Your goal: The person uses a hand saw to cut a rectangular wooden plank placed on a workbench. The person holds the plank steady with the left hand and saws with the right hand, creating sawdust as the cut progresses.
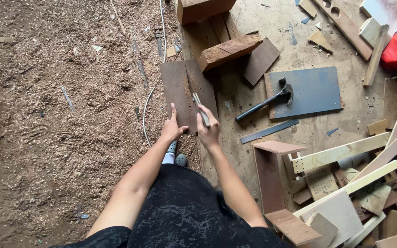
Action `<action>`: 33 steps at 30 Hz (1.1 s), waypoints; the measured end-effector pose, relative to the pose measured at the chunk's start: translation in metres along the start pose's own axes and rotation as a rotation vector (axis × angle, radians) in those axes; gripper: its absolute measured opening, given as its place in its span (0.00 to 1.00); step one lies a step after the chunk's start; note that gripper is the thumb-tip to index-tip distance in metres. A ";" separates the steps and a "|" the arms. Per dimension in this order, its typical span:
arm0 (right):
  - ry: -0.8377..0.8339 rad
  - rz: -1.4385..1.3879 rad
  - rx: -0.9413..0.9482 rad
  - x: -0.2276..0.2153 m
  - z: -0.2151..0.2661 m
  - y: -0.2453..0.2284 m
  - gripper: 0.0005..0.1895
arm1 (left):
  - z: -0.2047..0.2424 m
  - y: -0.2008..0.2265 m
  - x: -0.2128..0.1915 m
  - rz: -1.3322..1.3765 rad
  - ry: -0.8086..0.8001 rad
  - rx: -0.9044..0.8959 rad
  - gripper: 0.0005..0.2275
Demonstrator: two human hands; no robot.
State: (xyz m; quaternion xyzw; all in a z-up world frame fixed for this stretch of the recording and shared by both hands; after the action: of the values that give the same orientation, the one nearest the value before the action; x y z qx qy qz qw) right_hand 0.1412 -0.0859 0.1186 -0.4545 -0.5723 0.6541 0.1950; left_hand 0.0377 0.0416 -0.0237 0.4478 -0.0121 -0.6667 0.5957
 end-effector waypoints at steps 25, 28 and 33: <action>-0.024 -0.001 0.137 0.004 -0.019 0.002 0.23 | -0.003 -0.006 0.006 0.012 0.018 -0.003 0.59; 0.050 0.011 -0.107 -0.005 -0.003 -0.022 0.22 | -0.008 -0.001 0.002 0.017 0.029 0.036 0.59; -0.002 0.013 0.157 -0.047 0.116 -0.030 0.24 | -0.003 -0.006 0.003 -0.007 0.024 0.043 0.58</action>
State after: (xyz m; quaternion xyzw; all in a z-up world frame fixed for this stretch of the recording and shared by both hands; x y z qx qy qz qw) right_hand 0.0619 -0.1807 0.1560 -0.4409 -0.5165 0.6986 0.2251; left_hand 0.0351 0.0421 -0.0303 0.4684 -0.0176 -0.6631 0.5836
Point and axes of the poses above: each hand's wrist, its own z-axis away from the middle knuckle, its own x-axis out of the palm, y = z × x, the point moved 6 cm from there along -z, towards the middle knuckle
